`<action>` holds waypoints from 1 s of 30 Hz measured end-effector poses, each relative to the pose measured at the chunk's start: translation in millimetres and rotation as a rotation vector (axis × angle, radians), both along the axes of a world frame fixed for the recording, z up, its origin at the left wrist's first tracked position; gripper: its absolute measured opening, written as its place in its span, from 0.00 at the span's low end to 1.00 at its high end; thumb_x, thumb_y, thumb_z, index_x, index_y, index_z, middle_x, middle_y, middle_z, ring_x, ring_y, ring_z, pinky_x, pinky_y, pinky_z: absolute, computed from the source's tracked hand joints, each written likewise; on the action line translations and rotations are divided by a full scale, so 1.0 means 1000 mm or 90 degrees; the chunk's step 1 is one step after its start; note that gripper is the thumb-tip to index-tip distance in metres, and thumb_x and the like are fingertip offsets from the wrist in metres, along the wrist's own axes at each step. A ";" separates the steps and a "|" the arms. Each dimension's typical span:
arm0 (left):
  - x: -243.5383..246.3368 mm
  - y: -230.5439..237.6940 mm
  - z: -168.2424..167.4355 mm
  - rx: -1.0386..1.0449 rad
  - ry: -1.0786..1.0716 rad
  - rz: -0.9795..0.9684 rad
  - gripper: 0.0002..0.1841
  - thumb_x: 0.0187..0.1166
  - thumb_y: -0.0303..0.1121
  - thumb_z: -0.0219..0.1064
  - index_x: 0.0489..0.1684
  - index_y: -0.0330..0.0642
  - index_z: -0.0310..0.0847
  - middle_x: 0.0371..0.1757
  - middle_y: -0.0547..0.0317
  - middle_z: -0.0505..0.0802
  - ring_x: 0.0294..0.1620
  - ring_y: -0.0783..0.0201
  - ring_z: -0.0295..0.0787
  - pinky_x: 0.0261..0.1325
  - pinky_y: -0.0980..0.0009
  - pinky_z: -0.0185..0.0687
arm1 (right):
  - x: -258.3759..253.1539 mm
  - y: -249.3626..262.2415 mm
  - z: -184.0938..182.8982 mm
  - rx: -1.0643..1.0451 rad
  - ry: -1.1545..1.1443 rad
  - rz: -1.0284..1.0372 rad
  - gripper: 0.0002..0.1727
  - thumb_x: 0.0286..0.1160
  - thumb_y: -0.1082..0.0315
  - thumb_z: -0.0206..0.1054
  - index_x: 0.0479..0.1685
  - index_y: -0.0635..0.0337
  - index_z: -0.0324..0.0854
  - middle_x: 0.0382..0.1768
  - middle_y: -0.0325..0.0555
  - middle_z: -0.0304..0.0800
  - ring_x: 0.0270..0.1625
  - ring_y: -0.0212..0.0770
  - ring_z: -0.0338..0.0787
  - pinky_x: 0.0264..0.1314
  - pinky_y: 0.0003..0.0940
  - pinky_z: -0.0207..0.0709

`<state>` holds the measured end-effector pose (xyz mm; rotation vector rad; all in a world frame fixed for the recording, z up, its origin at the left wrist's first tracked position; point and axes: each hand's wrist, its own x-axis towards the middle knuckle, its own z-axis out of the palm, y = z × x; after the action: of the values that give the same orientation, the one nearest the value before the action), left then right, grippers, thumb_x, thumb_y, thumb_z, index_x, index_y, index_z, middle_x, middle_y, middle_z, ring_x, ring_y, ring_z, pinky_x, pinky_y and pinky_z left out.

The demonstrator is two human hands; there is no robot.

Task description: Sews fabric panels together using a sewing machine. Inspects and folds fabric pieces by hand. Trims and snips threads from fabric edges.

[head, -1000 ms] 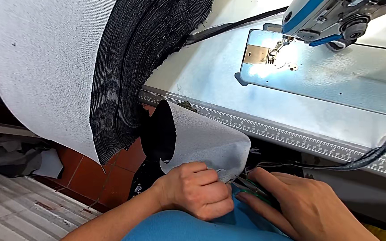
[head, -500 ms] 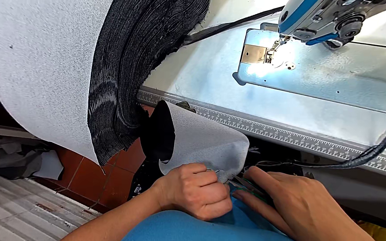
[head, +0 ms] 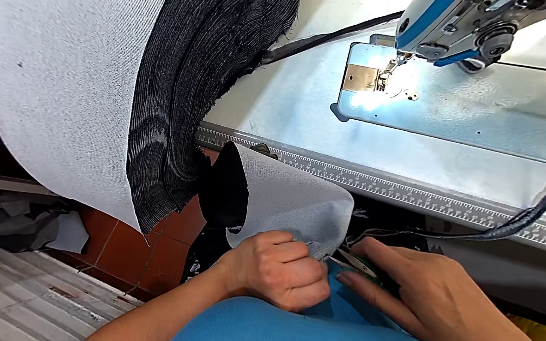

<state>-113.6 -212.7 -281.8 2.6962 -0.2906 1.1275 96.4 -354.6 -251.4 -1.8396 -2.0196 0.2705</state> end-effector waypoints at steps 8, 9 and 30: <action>0.000 0.001 0.001 0.005 0.004 0.000 0.06 0.81 0.22 0.62 0.37 0.37 0.85 0.24 0.58 0.85 0.23 0.63 0.73 0.27 0.71 0.65 | -0.002 0.004 -0.001 0.018 -0.047 0.012 0.33 0.85 0.34 0.47 0.29 0.51 0.80 0.10 0.36 0.69 0.11 0.38 0.73 0.10 0.34 0.57; 0.000 0.001 0.001 0.006 0.004 0.000 0.06 0.81 0.22 0.62 0.36 0.37 0.85 0.24 0.58 0.84 0.23 0.63 0.73 0.27 0.71 0.65 | -0.002 0.004 -0.001 0.017 -0.052 0.012 0.33 0.85 0.34 0.47 0.29 0.51 0.80 0.10 0.36 0.69 0.11 0.38 0.73 0.10 0.34 0.56; 0.001 -0.001 -0.002 -0.012 -0.001 -0.012 0.08 0.82 0.22 0.61 0.37 0.36 0.86 0.24 0.56 0.86 0.24 0.62 0.75 0.28 0.70 0.68 | -0.004 0.005 -0.005 0.023 0.029 -0.069 0.32 0.87 0.34 0.47 0.35 0.52 0.82 0.13 0.35 0.72 0.14 0.35 0.73 0.13 0.32 0.59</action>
<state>-112.8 -214.0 -283.9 2.6705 -0.3021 1.1215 92.8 -349.9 -256.5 -1.8958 -1.8740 0.2410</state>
